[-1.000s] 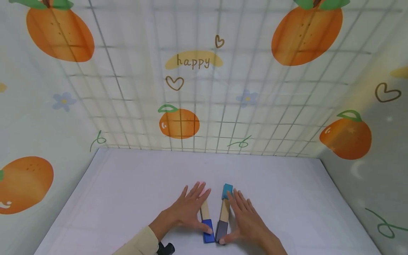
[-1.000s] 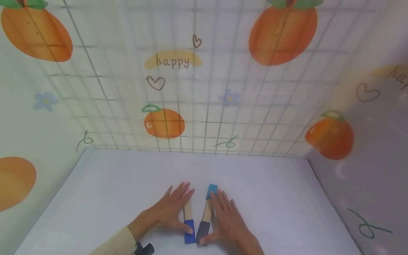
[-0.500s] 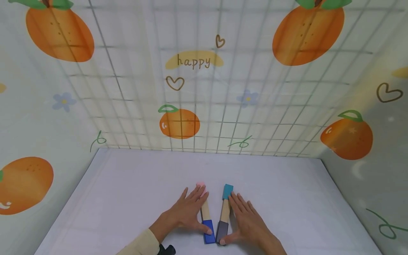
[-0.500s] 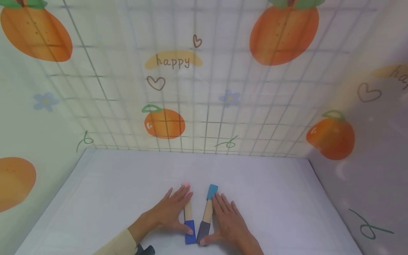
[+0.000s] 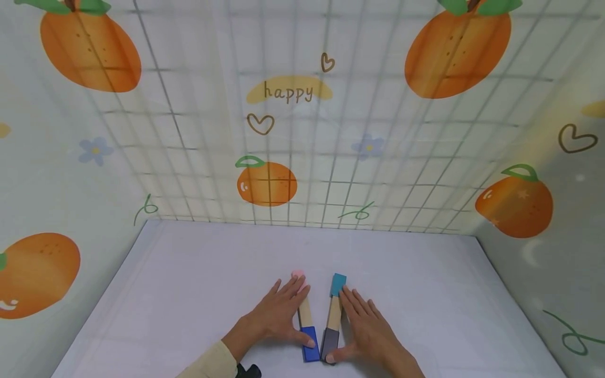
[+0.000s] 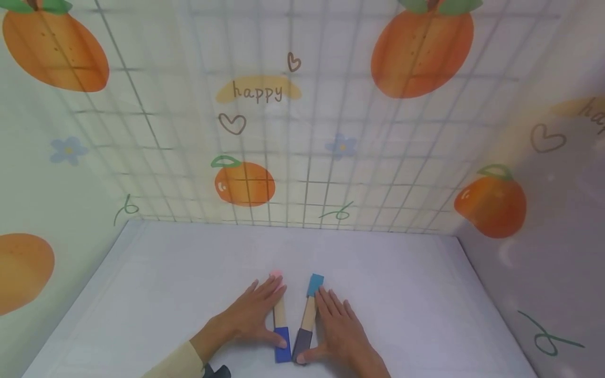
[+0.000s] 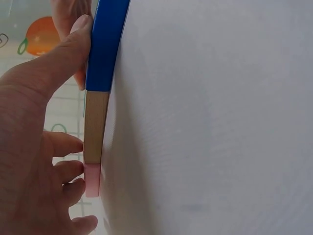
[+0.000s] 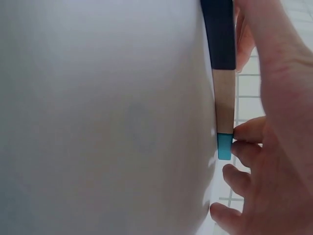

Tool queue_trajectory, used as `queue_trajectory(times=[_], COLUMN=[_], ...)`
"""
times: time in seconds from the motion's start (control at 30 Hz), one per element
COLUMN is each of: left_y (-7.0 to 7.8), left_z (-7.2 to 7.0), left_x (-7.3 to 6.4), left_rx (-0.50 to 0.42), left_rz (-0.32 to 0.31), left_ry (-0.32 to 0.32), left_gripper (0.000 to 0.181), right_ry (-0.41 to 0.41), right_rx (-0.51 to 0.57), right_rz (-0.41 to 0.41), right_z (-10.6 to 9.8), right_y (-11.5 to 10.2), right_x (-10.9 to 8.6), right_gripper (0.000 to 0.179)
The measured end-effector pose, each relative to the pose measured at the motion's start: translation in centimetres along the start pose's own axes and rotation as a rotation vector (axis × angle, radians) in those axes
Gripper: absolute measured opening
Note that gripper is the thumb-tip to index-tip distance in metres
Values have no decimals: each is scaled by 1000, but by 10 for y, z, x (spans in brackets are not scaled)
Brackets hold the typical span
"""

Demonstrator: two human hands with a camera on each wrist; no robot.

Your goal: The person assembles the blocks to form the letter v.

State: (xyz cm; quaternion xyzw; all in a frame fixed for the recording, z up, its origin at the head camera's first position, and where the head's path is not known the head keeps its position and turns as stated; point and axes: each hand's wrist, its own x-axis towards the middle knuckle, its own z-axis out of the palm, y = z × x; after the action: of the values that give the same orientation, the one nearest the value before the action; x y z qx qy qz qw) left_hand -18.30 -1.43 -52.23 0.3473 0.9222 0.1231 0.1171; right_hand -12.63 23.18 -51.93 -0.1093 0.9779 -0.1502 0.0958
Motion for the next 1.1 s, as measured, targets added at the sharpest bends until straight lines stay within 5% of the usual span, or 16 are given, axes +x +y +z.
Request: queue_trajectory(times=[1.1], left_y=[-1], left_z=[4], left_x=[-1], left_rx=[17], left_rz=[11], left_ry=[46], left_gripper=[117], right_ry=[3], right_rx=[-13], right_rz=[-4], right_z=[2], right_y=[-1], right_x=[-2], right_gripper=[147])
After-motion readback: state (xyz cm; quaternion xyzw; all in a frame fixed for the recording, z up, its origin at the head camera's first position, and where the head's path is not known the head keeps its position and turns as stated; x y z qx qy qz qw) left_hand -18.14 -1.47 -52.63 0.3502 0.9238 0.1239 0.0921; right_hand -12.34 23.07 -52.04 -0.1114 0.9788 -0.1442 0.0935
